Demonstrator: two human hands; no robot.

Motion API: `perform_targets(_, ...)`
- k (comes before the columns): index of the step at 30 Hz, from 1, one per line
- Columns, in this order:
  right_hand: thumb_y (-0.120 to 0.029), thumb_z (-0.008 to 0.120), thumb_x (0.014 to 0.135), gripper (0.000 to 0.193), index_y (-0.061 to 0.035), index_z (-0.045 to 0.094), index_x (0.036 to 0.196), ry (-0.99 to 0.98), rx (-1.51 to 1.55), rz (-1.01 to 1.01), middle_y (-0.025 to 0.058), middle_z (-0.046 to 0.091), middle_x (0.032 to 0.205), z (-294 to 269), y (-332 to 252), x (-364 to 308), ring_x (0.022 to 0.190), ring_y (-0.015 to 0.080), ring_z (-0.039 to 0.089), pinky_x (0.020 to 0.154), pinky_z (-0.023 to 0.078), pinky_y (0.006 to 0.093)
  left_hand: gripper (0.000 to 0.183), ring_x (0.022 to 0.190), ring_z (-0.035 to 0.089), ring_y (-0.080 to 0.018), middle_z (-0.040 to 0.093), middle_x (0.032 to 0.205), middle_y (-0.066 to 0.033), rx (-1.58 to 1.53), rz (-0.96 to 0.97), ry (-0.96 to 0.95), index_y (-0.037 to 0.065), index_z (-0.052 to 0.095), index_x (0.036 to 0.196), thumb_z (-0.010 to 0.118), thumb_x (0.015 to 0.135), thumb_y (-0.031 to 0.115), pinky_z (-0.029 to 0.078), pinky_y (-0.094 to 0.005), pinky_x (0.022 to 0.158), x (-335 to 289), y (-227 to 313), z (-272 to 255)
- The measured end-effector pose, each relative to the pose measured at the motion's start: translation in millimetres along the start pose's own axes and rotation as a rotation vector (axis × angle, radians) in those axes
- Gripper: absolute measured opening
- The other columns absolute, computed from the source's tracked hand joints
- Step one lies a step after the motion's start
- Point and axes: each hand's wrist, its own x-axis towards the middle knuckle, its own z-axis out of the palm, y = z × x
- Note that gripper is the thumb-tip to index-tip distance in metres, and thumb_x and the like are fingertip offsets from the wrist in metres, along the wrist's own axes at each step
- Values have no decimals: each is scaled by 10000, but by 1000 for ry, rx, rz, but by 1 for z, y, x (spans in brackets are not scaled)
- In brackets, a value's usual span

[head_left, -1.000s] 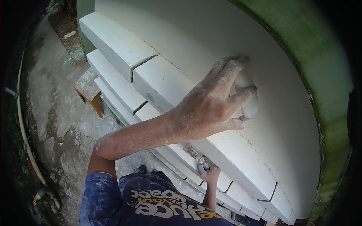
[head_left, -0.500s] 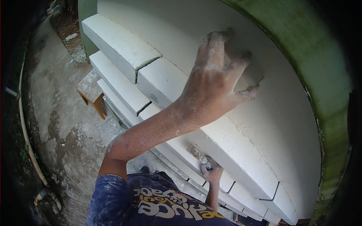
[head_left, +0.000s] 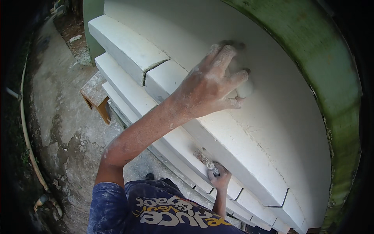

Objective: Filling cracks and smoothing a wall surface using a scraper and a sanding block.

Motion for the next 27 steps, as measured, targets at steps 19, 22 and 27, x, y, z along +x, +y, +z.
perform_targets(19, -215, 771, 642, 350, -41, 773, 946, -11, 18, 33, 183, 742, 971, -2, -3, 0, 952, 380, 692, 926, 517, 459, 391, 1181, 545, -304, 591, 1250, -97, -63, 82, -35, 90, 755, 940, 926, 614, 223, 510, -457, 980, 1, 6, -3)
perform_targets(22, -217, 769, 646, 349, -41, 775, 947, -15, 5, 39, 181, 743, 973, -2, -3, -1, 953, 378, 694, 925, 518, 458, 442, 1381, 392, -371, 500, 1384, -108, -16, -219, 81, 120, 778, 1027, 935, 646, 281, 461, -518, 1112, 21, -17, -19)
perform_targets(27, -227, 766, 652, 344, -44, 776, 943, -3, 0, 9, 178, 745, 977, 1, -2, -1, 956, 372, 696, 930, 517, 455, 443, 1349, 399, -487, 526, 1291, -160, -48, 91, -133, 97, 751, 1009, 896, 716, 396, 510, -582, 1058, -15, 40, 7)
